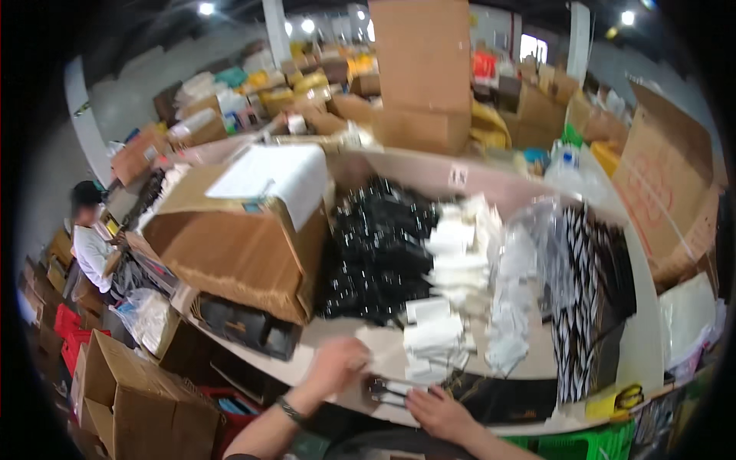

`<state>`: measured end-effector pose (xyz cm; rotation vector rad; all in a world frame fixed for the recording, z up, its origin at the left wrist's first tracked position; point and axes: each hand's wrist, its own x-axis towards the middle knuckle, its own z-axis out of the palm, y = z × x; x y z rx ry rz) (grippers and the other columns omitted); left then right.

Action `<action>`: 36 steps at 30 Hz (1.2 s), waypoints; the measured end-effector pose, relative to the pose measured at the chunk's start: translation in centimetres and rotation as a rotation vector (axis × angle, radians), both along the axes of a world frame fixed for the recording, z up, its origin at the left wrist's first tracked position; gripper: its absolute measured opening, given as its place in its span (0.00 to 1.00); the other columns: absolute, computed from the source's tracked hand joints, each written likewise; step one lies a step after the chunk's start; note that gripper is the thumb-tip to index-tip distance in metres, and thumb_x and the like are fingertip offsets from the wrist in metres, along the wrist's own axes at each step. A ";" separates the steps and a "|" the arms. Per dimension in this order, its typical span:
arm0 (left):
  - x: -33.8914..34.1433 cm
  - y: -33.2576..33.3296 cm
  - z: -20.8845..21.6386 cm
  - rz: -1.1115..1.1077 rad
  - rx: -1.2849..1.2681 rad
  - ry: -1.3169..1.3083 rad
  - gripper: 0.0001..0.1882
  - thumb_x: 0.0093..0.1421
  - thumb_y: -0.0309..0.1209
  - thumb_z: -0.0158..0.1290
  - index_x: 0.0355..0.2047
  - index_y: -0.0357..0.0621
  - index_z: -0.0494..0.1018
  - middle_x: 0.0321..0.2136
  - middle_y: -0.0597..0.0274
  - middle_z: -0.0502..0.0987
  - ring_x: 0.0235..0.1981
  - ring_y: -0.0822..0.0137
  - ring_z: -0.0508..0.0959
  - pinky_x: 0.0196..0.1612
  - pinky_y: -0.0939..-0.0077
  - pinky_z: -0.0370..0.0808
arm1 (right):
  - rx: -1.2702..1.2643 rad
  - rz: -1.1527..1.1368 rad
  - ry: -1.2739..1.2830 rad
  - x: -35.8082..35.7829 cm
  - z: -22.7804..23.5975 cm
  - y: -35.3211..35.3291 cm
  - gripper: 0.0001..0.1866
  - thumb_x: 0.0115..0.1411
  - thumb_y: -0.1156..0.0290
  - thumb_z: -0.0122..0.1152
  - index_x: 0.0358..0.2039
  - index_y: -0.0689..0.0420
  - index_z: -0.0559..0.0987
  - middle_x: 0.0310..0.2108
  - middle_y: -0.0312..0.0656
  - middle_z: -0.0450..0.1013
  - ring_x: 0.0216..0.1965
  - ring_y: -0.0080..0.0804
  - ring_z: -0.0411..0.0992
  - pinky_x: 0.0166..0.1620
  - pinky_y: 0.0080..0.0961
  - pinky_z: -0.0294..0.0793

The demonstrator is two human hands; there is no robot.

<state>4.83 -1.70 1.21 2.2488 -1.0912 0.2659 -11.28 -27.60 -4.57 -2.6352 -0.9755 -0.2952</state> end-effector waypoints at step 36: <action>-3.0 1.4 -3.5 0.128 0.040 0.706 0.05 0.57 0.23 0.62 0.33 0.33 0.78 0.30 0.57 0.79 0.32 0.69 0.80 0.38 0.76 0.77 | 0.211 -0.229 0.199 -1.0 2.9 -1.4 0.28 0.52 0.68 0.70 0.55 0.50 0.75 0.60 0.61 0.62 0.60 0.60 0.63 0.62 0.50 0.64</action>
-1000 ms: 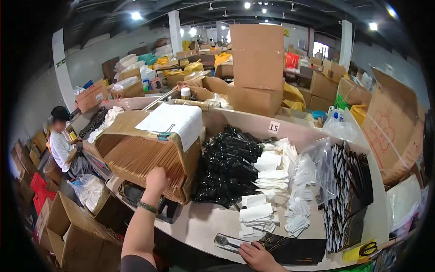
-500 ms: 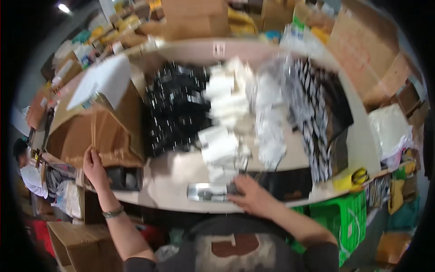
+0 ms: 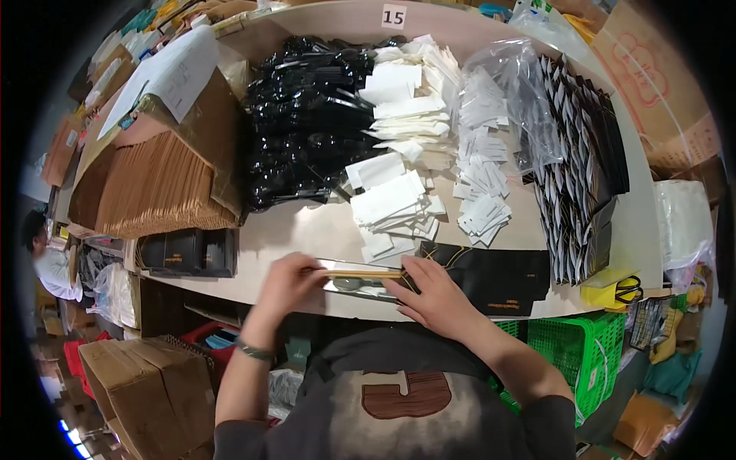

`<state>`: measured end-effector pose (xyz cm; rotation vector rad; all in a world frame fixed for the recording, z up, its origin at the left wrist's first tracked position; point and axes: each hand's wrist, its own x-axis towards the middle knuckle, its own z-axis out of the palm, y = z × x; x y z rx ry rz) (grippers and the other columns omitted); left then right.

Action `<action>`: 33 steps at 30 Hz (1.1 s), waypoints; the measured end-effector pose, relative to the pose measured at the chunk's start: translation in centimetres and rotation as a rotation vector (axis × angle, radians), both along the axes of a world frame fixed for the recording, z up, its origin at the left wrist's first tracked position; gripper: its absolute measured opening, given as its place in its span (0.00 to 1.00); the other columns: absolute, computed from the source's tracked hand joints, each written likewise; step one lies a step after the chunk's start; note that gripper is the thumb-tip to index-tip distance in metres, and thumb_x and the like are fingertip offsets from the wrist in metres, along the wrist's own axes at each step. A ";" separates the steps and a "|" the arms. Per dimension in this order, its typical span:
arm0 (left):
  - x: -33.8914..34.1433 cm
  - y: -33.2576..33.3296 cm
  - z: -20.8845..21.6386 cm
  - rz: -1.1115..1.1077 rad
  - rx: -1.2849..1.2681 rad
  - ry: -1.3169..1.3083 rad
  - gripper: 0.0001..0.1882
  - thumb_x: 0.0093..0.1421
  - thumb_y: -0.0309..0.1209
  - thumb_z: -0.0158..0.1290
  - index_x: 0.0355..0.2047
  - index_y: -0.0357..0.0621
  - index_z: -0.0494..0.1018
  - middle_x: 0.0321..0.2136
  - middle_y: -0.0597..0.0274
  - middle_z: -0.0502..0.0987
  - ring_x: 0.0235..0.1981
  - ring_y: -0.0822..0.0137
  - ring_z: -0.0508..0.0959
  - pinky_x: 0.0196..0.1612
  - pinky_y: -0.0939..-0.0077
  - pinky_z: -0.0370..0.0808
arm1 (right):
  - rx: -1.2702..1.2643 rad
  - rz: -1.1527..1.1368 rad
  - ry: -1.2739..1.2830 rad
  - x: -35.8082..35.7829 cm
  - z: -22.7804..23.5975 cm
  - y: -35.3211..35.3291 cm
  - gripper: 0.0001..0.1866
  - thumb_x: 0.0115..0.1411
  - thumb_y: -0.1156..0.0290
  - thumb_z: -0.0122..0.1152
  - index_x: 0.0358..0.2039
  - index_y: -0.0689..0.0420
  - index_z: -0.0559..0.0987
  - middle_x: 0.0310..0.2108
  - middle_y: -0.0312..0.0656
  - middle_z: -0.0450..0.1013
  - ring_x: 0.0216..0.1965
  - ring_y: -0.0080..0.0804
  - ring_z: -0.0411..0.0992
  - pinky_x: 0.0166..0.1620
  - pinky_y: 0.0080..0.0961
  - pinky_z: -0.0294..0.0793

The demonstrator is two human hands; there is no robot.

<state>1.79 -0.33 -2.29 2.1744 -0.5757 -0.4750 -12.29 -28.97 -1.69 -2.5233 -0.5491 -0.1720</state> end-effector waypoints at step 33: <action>-7.4 -13.2 1.5 -0.595 -0.356 0.086 0.23 0.48 0.31 0.66 0.42 0.40 0.69 0.52 0.36 0.66 0.50 0.41 0.72 0.53 0.61 0.71 | -0.067 0.011 0.009 0.6 1.1 -8.0 0.18 0.49 0.59 0.68 0.34 0.60 0.79 0.56 0.58 0.67 0.58 0.58 0.66 0.59 0.50 0.65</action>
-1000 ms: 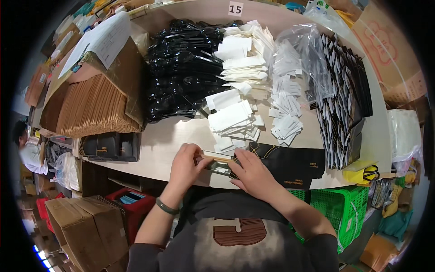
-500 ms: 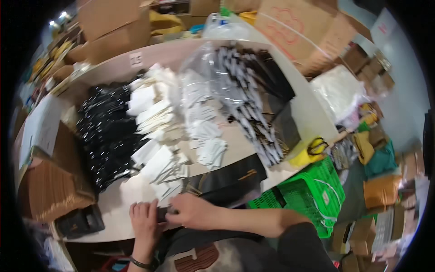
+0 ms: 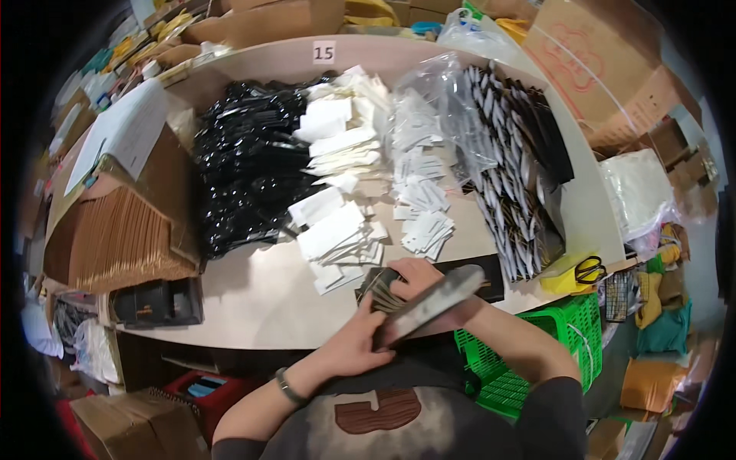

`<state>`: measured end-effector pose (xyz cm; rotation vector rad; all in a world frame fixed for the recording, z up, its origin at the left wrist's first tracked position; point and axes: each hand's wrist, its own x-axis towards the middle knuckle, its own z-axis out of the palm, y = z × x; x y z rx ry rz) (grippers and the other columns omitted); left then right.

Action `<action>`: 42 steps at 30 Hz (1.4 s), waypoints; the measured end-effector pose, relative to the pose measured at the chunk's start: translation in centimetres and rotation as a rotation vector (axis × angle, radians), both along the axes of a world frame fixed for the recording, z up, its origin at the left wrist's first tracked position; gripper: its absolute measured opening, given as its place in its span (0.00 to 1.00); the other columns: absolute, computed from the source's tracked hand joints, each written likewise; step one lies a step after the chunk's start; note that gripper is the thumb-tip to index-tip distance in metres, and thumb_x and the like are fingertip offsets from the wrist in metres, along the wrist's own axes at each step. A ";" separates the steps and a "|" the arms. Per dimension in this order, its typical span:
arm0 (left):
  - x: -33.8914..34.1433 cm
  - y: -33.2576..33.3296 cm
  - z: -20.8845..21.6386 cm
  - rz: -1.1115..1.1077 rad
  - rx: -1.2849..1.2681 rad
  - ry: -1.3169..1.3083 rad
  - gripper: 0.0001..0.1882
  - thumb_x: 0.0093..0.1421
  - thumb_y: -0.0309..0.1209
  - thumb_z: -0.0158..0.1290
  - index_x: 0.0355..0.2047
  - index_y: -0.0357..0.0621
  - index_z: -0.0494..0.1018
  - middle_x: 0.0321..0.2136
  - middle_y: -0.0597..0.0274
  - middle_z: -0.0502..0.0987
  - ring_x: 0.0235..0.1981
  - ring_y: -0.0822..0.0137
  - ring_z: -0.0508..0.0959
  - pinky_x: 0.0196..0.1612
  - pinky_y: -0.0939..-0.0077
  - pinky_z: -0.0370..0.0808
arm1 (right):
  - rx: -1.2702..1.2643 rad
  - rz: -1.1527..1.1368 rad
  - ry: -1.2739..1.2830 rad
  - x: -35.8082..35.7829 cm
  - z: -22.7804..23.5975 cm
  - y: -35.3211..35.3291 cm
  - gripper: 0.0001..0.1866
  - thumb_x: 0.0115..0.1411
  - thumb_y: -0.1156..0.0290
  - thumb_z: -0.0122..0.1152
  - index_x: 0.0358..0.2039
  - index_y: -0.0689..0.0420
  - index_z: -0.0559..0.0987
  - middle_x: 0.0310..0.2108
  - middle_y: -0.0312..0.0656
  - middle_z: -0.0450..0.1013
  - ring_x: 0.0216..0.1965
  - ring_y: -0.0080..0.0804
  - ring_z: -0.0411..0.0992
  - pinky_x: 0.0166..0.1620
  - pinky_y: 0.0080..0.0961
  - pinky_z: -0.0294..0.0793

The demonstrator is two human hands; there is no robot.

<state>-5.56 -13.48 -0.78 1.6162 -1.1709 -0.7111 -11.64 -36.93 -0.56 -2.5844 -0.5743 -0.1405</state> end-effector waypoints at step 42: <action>8.3 7.5 0.5 0.653 0.214 -0.695 0.18 0.53 0.30 0.61 0.45 0.43 0.75 0.39 0.51 0.79 0.41 0.49 0.79 0.44 0.58 0.76 | -0.018 -0.525 -0.321 6.9 1.6 -5.9 0.05 0.57 0.72 0.62 0.34 0.55 0.82 0.32 0.44 0.75 0.36 0.45 0.74 0.41 0.38 0.74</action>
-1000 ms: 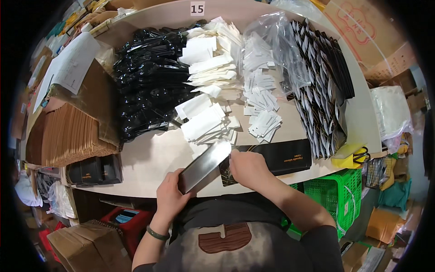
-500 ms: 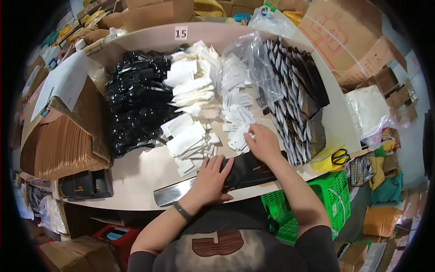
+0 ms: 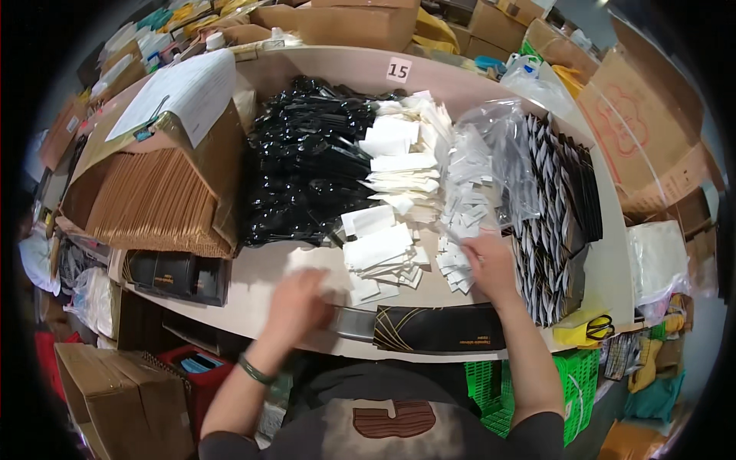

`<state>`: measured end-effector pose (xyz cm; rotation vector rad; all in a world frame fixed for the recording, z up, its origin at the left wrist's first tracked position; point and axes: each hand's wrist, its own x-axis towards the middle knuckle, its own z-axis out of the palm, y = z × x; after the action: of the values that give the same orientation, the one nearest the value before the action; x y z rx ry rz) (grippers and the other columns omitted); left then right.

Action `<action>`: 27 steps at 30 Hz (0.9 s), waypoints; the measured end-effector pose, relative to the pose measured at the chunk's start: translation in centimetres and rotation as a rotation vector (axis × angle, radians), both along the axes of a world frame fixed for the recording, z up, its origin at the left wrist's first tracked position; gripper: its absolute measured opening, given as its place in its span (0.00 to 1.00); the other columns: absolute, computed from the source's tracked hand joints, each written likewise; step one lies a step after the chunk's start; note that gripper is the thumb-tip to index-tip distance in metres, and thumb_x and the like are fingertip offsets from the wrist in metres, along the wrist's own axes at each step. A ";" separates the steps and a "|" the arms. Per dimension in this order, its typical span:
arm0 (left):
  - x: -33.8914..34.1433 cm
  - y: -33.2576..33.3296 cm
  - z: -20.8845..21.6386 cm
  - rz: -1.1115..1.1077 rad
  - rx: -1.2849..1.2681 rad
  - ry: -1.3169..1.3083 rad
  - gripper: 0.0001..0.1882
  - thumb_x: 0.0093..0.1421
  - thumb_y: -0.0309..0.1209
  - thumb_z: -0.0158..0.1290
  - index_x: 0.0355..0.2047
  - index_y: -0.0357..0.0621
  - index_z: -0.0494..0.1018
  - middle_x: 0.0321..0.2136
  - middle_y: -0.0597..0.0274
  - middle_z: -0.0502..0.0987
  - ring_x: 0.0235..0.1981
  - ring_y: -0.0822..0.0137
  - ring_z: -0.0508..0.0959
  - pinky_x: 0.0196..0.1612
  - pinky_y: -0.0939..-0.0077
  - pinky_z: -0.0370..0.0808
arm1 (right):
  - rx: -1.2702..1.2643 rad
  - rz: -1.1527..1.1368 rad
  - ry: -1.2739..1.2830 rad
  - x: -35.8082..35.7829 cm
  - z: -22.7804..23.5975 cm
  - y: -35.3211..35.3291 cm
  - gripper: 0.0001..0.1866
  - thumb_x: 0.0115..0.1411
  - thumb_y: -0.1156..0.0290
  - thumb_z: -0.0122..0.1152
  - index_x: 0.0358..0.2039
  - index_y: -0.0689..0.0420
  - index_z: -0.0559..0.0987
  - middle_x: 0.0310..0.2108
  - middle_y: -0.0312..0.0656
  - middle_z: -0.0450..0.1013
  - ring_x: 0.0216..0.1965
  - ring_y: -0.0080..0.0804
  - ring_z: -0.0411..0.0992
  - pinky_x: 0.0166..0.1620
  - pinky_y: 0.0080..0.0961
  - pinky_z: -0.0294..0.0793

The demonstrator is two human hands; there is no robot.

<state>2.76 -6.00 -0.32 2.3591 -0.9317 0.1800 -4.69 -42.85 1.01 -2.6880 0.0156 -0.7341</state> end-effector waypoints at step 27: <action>-1.4 3.9 -0.4 0.178 -0.254 -0.004 0.10 0.57 0.18 0.57 0.39 0.42 0.77 0.34 0.54 0.79 0.36 0.52 0.80 0.37 0.66 0.76 | 0.028 0.384 0.685 -1.6 -1.6 20.7 0.12 0.61 0.64 0.61 0.39 0.57 0.73 0.30 0.49 0.75 0.34 0.48 0.77 0.36 0.40 0.76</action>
<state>1.34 -2.08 -0.73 2.2025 -0.6573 0.3526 -6.31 -22.15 -0.60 -2.6574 -0.3041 0.3057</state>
